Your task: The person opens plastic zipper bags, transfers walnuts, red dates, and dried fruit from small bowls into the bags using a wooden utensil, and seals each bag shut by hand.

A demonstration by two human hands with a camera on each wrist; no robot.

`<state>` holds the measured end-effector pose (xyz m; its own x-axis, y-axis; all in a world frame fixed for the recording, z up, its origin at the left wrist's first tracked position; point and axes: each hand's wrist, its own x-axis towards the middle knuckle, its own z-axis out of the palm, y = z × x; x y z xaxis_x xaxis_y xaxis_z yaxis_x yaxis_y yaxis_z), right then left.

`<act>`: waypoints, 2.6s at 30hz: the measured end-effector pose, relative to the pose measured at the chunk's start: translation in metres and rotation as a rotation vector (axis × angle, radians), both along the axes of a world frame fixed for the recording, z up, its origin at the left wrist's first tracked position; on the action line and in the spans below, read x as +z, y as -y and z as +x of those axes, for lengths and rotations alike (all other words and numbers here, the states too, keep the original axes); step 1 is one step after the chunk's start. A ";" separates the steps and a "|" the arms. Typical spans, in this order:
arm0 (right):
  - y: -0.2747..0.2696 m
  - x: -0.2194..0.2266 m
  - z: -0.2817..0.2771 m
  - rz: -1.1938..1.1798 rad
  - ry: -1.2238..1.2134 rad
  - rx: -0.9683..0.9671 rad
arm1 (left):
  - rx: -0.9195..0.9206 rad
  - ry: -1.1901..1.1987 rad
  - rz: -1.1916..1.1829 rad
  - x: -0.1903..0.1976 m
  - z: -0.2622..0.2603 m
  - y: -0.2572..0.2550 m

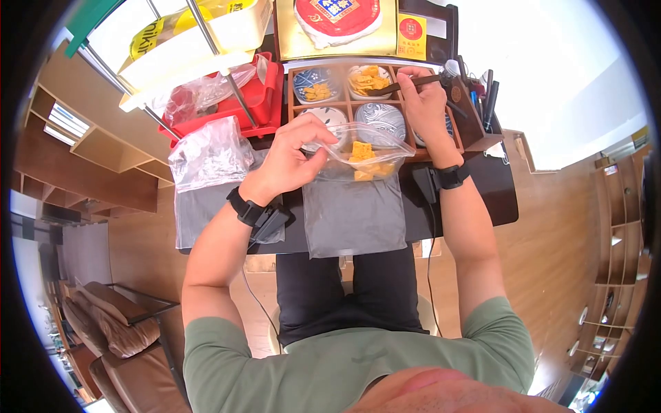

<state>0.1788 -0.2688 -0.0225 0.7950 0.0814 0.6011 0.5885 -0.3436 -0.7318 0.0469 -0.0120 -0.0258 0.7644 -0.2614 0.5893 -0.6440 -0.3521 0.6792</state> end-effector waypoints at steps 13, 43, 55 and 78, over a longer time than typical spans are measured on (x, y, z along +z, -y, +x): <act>0.003 0.005 0.003 0.119 0.056 -0.099 | 0.006 -0.011 0.009 0.000 -0.001 0.000; 0.022 0.030 -0.026 0.488 -0.630 0.685 | 0.023 -0.029 0.013 0.000 0.000 -0.001; 0.000 0.010 -0.018 0.128 -0.074 0.098 | 0.007 -0.049 0.006 -0.001 0.000 -0.001; -0.030 -0.006 0.001 0.041 -0.019 0.150 | -0.003 -0.036 -0.016 0.000 0.000 0.001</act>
<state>0.1801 -0.2386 -0.0287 0.7868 0.1759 0.5917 0.6173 -0.2227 -0.7546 0.0468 -0.0126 -0.0261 0.7842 -0.2545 0.5659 -0.6204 -0.3392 0.7071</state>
